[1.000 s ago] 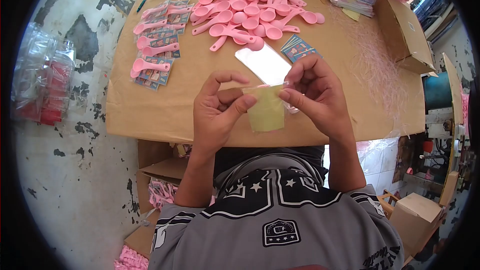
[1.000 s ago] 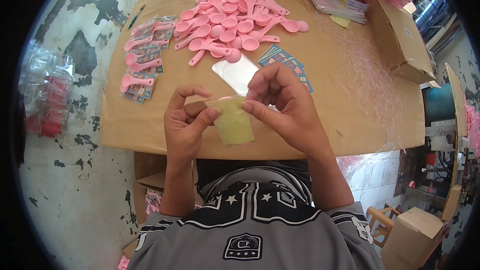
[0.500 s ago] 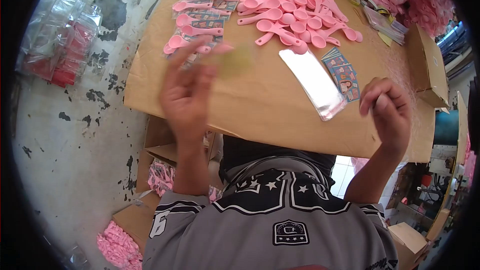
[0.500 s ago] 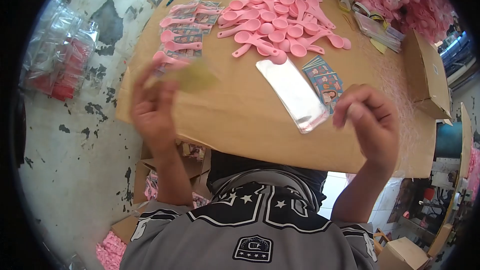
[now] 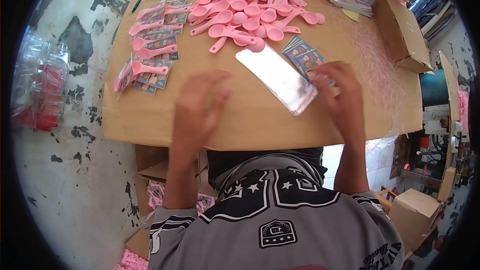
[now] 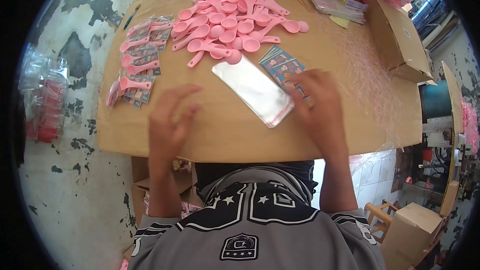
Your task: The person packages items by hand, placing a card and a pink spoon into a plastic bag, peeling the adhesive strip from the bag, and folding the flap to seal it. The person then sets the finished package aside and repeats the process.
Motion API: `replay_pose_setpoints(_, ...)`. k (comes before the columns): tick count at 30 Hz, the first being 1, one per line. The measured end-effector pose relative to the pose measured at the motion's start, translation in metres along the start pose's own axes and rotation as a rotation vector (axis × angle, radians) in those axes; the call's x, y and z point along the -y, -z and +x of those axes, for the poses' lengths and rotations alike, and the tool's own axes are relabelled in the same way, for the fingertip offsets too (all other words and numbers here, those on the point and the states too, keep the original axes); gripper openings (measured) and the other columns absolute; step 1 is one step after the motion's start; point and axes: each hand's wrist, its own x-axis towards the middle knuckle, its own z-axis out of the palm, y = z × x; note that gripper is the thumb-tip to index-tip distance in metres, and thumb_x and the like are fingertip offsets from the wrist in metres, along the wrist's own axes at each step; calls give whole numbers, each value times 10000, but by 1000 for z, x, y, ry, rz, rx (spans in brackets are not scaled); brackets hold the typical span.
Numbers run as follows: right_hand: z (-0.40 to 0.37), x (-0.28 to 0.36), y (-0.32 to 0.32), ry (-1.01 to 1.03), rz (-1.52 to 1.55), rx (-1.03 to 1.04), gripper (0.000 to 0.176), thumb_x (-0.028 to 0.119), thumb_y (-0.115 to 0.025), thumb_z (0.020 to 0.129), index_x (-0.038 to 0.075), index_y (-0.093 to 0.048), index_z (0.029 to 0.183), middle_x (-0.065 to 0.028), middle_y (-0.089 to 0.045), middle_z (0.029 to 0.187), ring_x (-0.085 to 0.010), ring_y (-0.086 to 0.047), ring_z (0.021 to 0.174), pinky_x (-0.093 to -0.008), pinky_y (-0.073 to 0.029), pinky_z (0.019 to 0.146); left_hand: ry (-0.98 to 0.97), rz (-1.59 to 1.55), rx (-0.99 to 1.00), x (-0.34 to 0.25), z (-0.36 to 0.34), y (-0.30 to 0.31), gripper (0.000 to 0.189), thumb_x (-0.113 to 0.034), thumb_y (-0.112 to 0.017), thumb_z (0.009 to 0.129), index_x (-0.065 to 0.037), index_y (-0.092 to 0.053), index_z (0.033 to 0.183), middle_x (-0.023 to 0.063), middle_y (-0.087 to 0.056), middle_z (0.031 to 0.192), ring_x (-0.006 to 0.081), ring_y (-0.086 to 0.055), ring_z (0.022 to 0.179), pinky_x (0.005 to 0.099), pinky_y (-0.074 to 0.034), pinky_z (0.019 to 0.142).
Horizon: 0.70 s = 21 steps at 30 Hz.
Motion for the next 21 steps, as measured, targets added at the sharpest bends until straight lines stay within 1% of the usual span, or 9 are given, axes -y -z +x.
replay_pose_setpoints(1, -2, 8, -4, 86, 52, 73, 228, 161, -760, 916, 58, -747, 1120, -135, -695, 1108, -330, -635, 1061, -438, -497, 947, -92, -31, 44, -8, 2, -13, 269, -93, -707, 964, -32, -727, 1226, 159, -737, 1218, 316, -669, 1176, 418, -510, 1022)
replay_pose_setpoints(2, -3, 12, -7, 170, 106, 147, 236, 164, -773, 901, 61, -748, 1111, -123, -688, 1114, -327, -623, 1069, -437, -493, 946, -107, -47, 68, -13, 3, -20, 271, -94, -705, 965, -33, -726, 1228, 159, -740, 1208, 320, -668, 1176, 419, -511, 1021)
replay_pose_setpoints(5, -3, 16, -6, 249, -96, 82, 216, 183, -793, 871, 70, -746, 1048, -89, -663, 1117, -305, -592, 1089, -431, -480, 930, -124, -74, 117, -20, 5, -31, 273, -92, -699, 967, -36, -725, 1233, 159, -746, 1188, 331, -669, 1172, 421, -514, 1014)
replay_pose_setpoints(8, -7, 5, -10, 219, -101, 141, 186, 189, -792, 863, 73, -734, 997, -78, -644, 1072, -293, -582, 1047, -428, -473, 896, -78, -70, 101, -18, 4, -31, 266, -85, -695, 969, -33, -731, 1227, 155, -751, 1170, 321, -682, 1134, 408, -526, 981)
replay_pose_setpoints(10, -12, -2, -20, 161, -49, 156, 190, 157, -794, 852, 47, -744, 999, -94, -658, 1029, -301, -591, 1002, -415, -488, 865, -33, -78, 78, -18, 0, -31, 253, -85, -693, 973, -31, -738, 1216, 140, -761, 1133, 291, -703, 1069, 384, -543, 930)
replay_pose_setpoints(13, -14, -5, -24, 162, 0, 102, 160, 122, -781, 856, 31, -745, 982, -95, -663, 986, -302, -595, 958, -410, -494, 830, 129, -235, 43, -25, -7, -34, 191, -120, -700, 997, 7, -746, 1133, 143, -767, 1011, 253, -724, 877, 360, -565, 774)
replay_pose_setpoints(16, -10, 1, -21, 190, 31, 16, 107, 113, -768, 868, 43, -727, 937, -80, -645, 937, -299, -586, 952, -420, -483, 837, 269, -514, 27, -22, -15, -49, 242, -193, -668, 1049, 29, -751, 1097, 109, -758, 903, 154, -697, 764, 300, -546, 688)
replay_pose_setpoints(19, -8, 10, -17, 235, 38, -29, 89, 94, -766, 863, 49, -716, 920, -74, -634, 928, -299, -575, 947, -424, -480, 838, 386, -656, 145, -35, -12, -48, 344, -276, -621, 1087, 45, -746, 1080, 71, -730, 823, 111, -669, 725, 269, -525, 646)
replay_pose_setpoints(21, -7, 16, -16, 252, 42, -36, 93, 81, -770, 855, 51, -714, 922, -74, -631, 935, -299, -572, 939, -423, -480, 832, 426, -684, 199, -36, -10, -51, 391, -313, -582, 1106, 44, -743, 1103, 65, -734, 854, 86, -649, 731, 230, -487, 622)
